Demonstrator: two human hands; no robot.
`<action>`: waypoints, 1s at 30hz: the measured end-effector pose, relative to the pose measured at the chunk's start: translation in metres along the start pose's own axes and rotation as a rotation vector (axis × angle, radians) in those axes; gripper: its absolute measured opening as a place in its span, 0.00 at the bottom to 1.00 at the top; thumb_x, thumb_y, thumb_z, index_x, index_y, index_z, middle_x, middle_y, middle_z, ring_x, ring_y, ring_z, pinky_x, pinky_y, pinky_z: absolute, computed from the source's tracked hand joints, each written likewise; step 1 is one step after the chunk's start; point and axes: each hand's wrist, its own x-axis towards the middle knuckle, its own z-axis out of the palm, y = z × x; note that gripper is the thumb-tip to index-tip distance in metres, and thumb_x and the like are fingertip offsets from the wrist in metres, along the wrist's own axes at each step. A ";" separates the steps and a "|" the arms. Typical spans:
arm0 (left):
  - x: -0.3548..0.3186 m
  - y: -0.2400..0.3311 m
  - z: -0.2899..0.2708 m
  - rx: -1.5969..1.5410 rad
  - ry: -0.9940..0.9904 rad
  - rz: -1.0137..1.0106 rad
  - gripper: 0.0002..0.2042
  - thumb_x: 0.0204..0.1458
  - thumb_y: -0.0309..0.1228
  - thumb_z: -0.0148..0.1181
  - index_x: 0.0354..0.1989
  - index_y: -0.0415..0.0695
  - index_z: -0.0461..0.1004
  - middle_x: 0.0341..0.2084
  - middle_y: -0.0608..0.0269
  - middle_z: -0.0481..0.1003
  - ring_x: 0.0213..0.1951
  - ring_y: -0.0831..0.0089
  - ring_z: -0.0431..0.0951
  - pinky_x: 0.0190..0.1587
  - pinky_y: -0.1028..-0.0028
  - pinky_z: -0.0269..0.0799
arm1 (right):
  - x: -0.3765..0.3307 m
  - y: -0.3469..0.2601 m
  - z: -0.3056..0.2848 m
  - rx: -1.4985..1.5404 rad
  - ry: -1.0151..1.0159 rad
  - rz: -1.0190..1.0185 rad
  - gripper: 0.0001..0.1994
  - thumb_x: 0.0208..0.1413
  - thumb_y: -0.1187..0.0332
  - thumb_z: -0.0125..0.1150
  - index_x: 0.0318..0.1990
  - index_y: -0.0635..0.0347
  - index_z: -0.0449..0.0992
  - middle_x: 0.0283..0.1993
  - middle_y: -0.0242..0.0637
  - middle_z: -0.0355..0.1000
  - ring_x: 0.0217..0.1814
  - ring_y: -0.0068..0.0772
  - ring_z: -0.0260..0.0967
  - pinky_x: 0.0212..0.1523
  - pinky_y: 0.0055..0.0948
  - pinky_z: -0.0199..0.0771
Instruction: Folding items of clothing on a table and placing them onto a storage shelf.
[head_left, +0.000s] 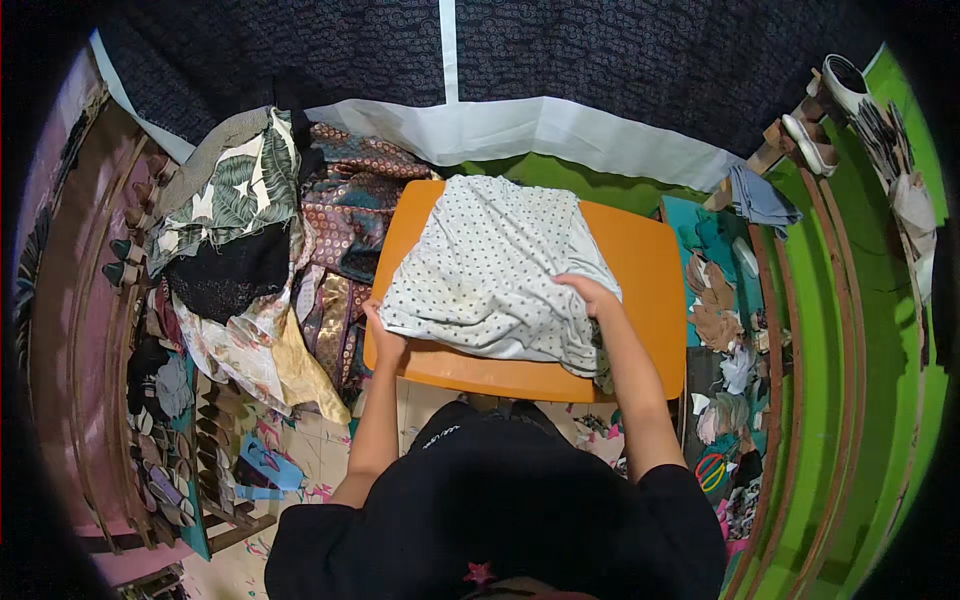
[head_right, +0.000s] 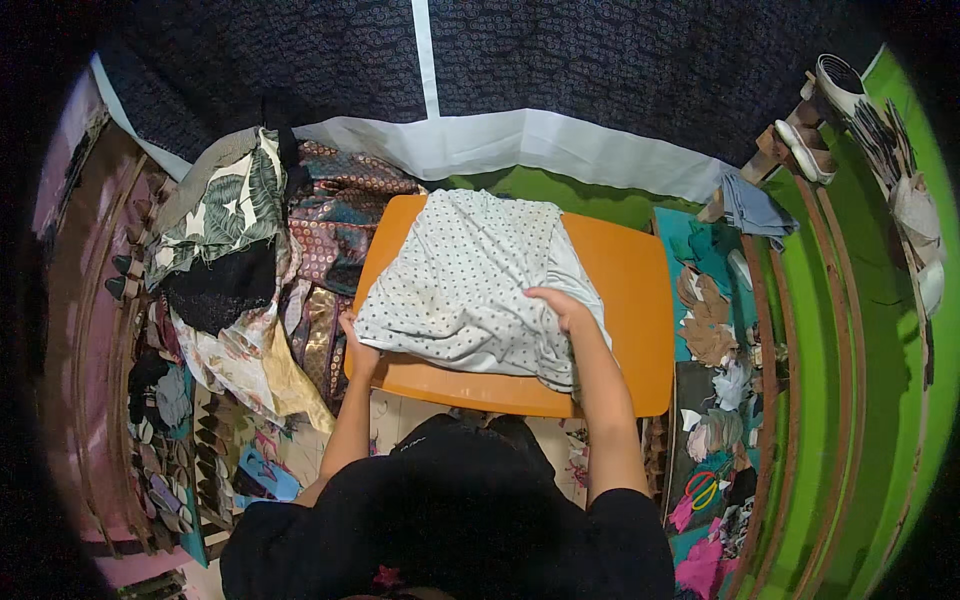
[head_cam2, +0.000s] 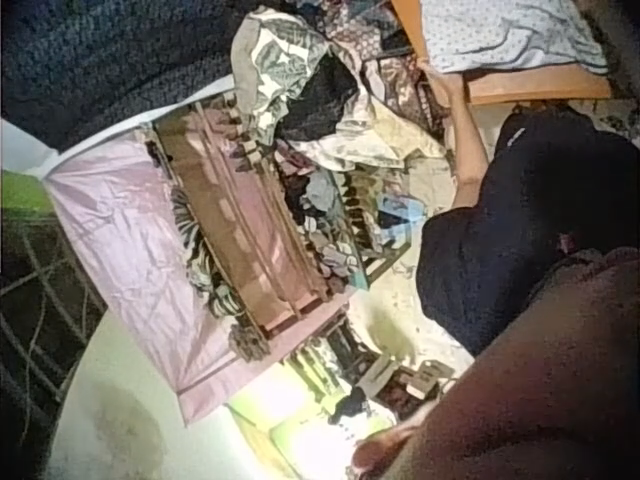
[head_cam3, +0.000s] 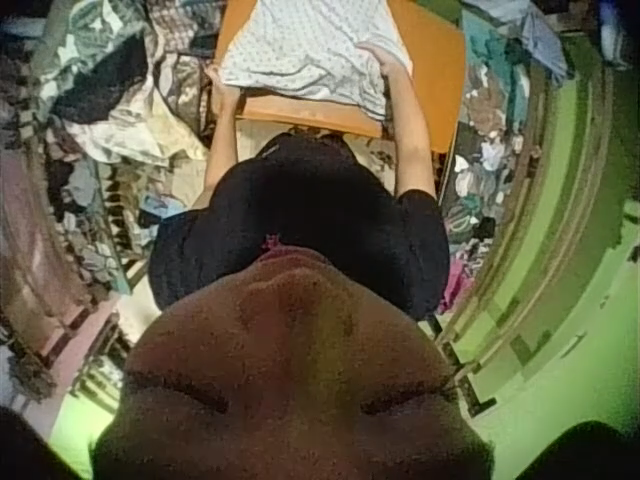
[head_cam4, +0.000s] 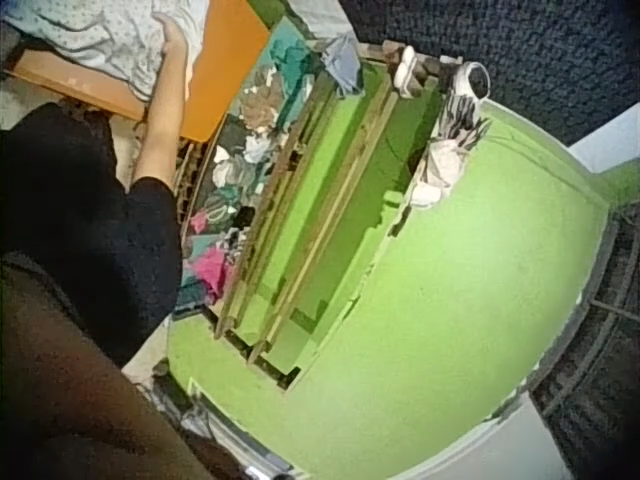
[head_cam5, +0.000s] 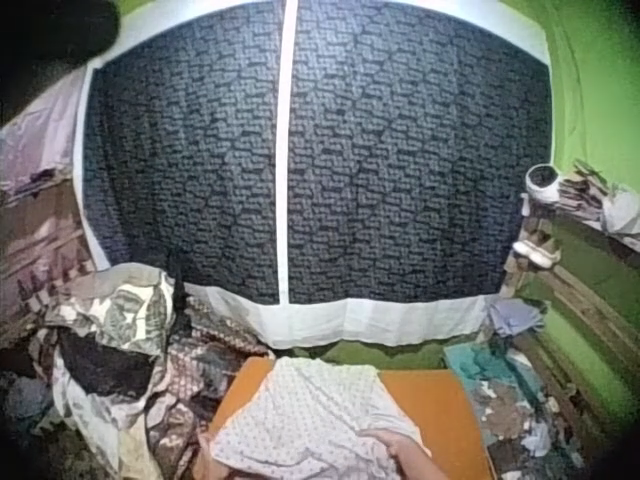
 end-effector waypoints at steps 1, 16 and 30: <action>0.000 -0.013 -0.006 -0.063 -0.022 0.000 0.13 0.44 0.27 0.50 0.34 0.43 0.52 0.26 0.60 0.60 0.31 0.72 0.61 0.37 0.76 0.58 | -0.003 -0.008 -0.006 0.251 -0.152 -0.040 0.35 0.36 0.54 0.61 0.55 0.58 0.58 0.58 0.42 0.53 0.60 0.38 0.49 0.58 0.40 0.42; -0.006 0.023 -0.016 0.448 0.008 0.339 0.10 0.39 0.25 0.55 0.27 0.38 0.60 0.23 0.53 0.62 0.30 0.55 0.65 0.33 0.68 0.61 | -0.049 0.074 -0.097 -0.880 1.079 -0.084 0.23 0.37 0.58 0.60 0.36 0.72 0.69 0.36 0.56 0.68 0.33 0.52 0.68 0.32 0.38 0.69; 0.026 -0.016 -0.033 0.161 -0.354 -0.435 0.21 0.44 0.41 0.56 0.40 0.36 0.66 0.34 0.63 0.69 0.35 0.74 0.69 0.38 0.76 0.64 | -0.079 0.141 0.014 -0.428 0.829 -0.344 0.51 0.26 0.53 0.69 0.56 0.70 0.46 0.58 0.56 0.48 0.60 0.49 0.47 0.56 0.37 0.50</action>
